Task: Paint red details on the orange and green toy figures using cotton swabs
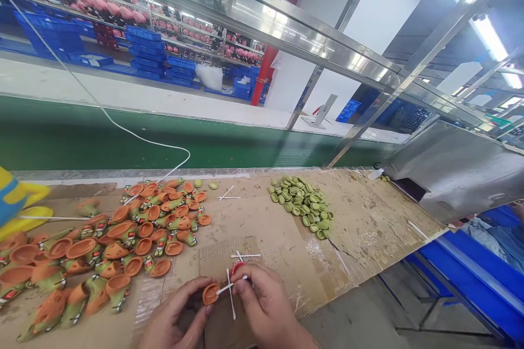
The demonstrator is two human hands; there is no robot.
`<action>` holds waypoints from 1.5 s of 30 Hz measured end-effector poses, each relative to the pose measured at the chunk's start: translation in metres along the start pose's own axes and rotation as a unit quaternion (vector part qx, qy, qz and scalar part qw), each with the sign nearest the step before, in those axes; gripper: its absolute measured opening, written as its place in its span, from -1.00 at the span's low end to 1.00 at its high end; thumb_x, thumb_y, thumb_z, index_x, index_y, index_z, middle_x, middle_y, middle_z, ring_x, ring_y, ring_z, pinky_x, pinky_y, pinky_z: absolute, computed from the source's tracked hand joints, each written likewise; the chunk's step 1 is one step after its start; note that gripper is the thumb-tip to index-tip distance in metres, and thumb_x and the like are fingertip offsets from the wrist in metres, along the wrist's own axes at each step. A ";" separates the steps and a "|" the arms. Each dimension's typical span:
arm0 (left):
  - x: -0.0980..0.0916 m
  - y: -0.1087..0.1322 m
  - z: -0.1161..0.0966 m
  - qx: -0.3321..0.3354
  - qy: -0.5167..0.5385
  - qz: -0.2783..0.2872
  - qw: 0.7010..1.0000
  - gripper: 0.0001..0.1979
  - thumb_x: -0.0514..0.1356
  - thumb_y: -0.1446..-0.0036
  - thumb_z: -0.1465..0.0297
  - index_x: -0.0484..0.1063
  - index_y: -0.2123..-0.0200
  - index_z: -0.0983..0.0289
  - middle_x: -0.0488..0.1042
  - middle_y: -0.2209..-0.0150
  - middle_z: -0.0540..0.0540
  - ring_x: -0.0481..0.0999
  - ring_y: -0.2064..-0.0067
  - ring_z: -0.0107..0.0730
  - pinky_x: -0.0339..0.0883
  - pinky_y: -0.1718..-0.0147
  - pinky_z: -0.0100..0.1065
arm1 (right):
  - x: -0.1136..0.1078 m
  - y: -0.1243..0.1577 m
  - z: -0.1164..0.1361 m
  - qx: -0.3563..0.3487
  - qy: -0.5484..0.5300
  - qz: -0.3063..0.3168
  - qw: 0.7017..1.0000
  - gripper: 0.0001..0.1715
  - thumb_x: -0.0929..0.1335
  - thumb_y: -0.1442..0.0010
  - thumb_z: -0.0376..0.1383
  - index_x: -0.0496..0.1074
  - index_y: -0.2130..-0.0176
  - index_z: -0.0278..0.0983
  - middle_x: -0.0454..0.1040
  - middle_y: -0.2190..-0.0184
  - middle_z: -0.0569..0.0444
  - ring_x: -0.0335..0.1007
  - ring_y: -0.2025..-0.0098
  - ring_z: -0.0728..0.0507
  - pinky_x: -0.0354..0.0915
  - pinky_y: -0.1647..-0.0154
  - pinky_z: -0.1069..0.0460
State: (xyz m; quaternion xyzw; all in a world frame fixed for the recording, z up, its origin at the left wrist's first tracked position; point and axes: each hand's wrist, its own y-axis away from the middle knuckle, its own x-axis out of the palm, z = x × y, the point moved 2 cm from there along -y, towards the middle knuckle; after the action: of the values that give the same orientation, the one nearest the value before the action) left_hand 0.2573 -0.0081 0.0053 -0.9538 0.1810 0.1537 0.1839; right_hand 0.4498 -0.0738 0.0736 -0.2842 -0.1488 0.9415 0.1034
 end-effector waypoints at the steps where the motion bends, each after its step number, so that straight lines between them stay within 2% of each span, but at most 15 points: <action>1: 0.000 0.000 0.000 0.002 -0.006 0.000 1.000 -0.75 0.33 -0.21 0.17 0.63 0.07 0.07 0.75 0.14 -0.01 0.75 0.14 -0.26 0.60 0.14 -0.49 | 0.000 0.000 0.000 -0.011 0.003 -0.001 1.000 -0.75 0.24 -0.44 -0.25 0.46 0.25 -0.19 0.53 0.36 0.09 0.47 0.28 -0.08 0.30 0.19 0.08; 7: -0.005 0.001 -0.002 0.009 -0.045 0.001 0.999 -0.73 0.30 -0.23 0.17 0.64 0.05 0.08 0.73 0.09 0.04 0.74 0.09 -0.22 0.60 0.10 -0.43 | -0.003 0.001 0.002 -0.056 -0.022 -0.016 0.998 -0.75 0.23 -0.45 -0.25 0.46 0.21 -0.19 0.54 0.33 0.06 0.47 0.26 -0.10 0.33 0.19 0.05; 10: -0.006 0.003 -0.001 0.001 -0.056 -0.006 0.998 -0.72 0.26 -0.27 0.19 0.63 0.01 0.08 0.70 0.00 0.07 0.69 -0.02 -0.18 0.56 -0.03 -0.35 | -0.012 0.001 -0.004 -0.010 -0.037 -0.036 0.999 -0.76 0.24 -0.46 -0.25 0.48 0.19 -0.19 0.56 0.31 0.07 0.49 0.24 -0.09 0.33 0.18 0.07; 12: -0.007 0.003 0.002 -0.019 -0.040 -0.016 0.999 -0.68 0.22 -0.30 0.20 0.60 -0.06 0.11 0.69 -0.01 0.10 0.69 -0.03 -0.18 0.57 -0.01 -0.34 | -0.018 0.001 -0.011 0.023 -0.009 -0.042 0.999 -0.76 0.25 -0.45 -0.25 0.48 0.19 -0.19 0.56 0.32 0.08 0.49 0.25 -0.08 0.31 0.19 0.08; 15: -0.006 0.003 0.006 -0.048 -0.005 -0.011 0.999 -0.65 0.19 -0.33 0.19 0.57 -0.09 0.15 0.70 0.00 0.12 0.70 -0.01 -0.18 0.59 0.03 -0.37 | -0.023 0.002 -0.022 0.042 0.056 -0.021 0.997 -0.78 0.25 -0.43 -0.28 0.48 0.18 -0.20 0.57 0.29 0.07 0.49 0.22 -0.09 0.29 0.18 0.06; 19: -0.005 0.002 0.007 -0.051 -0.017 -0.008 0.999 -0.68 0.24 -0.27 0.17 0.62 -0.01 0.10 0.69 -0.01 0.10 0.66 -0.07 -0.13 0.54 -0.06 -0.30 | -0.019 0.004 -0.032 0.041 0.085 0.019 0.995 -0.78 0.24 -0.41 -0.33 0.49 0.14 -0.20 0.60 0.22 0.06 0.50 0.15 -0.12 0.29 0.11 0.04; 24: -0.003 0.002 0.004 -0.071 -0.012 -0.046 0.996 -0.68 0.27 -0.21 0.18 0.63 0.01 0.10 0.59 -0.09 0.17 0.59 -0.14 -0.05 0.63 0.16 -0.36 | -0.014 0.004 -0.033 0.037 0.094 0.025 0.995 -0.78 0.25 -0.40 -0.34 0.49 0.13 -0.20 0.60 0.20 0.05 0.50 0.13 -0.14 0.29 0.09 0.03; 28: 0.000 0.005 0.009 -0.091 0.042 -0.042 0.994 -0.63 0.35 -0.15 0.21 0.58 -0.03 0.11 0.63 -0.05 0.16 0.63 -0.08 -0.08 0.61 0.10 -0.34 | -0.019 0.003 -0.027 0.027 0.078 0.006 0.997 -0.78 0.24 -0.43 -0.31 0.47 0.16 -0.19 0.58 0.24 0.08 0.49 0.18 -0.10 0.28 0.14 0.05; 31: 0.001 0.005 0.013 -0.110 0.103 -0.026 0.988 -0.68 0.37 -0.14 0.23 0.57 0.04 0.15 0.67 0.08 0.15 0.68 0.03 -0.11 0.62 0.12 -0.35 | -0.025 0.003 -0.022 0.017 0.058 -0.014 0.998 -0.77 0.23 -0.45 -0.29 0.46 0.17 -0.19 0.57 0.26 0.09 0.48 0.19 -0.09 0.28 0.15 0.06; 35: -0.001 -0.001 0.005 -0.096 0.093 -0.022 0.991 -0.76 0.37 -0.12 0.24 0.61 0.14 0.17 0.68 0.10 0.16 0.67 0.00 -0.06 0.59 0.01 -0.28 | -0.028 0.003 -0.018 0.031 0.058 -0.003 0.998 -0.78 0.25 -0.44 -0.29 0.48 0.18 -0.19 0.58 0.25 0.08 0.48 0.18 -0.10 0.28 0.13 0.05; 39: -0.005 -0.004 -0.002 -0.058 0.039 -0.013 0.997 -0.75 0.38 -0.10 0.25 0.64 0.12 0.13 0.70 0.07 0.15 0.68 0.00 -0.05 0.57 -0.03 -0.26 | -0.022 0.003 -0.011 0.064 -0.028 -0.031 0.997 -0.75 0.26 -0.46 -0.22 0.51 0.16 -0.19 0.58 0.30 0.09 0.49 0.24 -0.07 0.30 0.18 0.08; 42: -0.006 -0.003 -0.002 -0.033 0.018 -0.023 0.999 -0.76 0.37 -0.11 0.26 0.64 0.11 0.09 0.71 0.09 0.11 0.70 0.03 -0.09 0.58 0.00 -0.29 | -0.013 0.002 -0.004 0.068 -0.067 -0.009 0.995 -0.76 0.28 -0.44 -0.21 0.51 0.18 -0.20 0.58 0.29 0.09 0.50 0.21 -0.08 0.30 0.14 0.07; 45: -0.006 -0.003 -0.002 -0.008 -0.003 -0.021 1.000 -0.76 0.38 -0.11 0.28 0.64 0.11 0.07 0.71 0.10 0.08 0.71 0.05 -0.12 0.59 0.02 -0.33 | -0.005 -0.001 0.001 0.052 -0.052 0.014 0.997 -0.78 0.28 -0.42 -0.24 0.50 0.21 -0.20 0.56 0.30 0.11 0.48 0.21 -0.07 0.28 0.14 0.08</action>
State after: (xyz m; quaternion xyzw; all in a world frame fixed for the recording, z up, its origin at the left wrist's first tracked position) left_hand 0.2530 -0.0047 0.0100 -0.9584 0.1587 0.1542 0.1804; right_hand 0.4533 -0.0746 0.0768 -0.2312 -0.1011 0.9628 0.0969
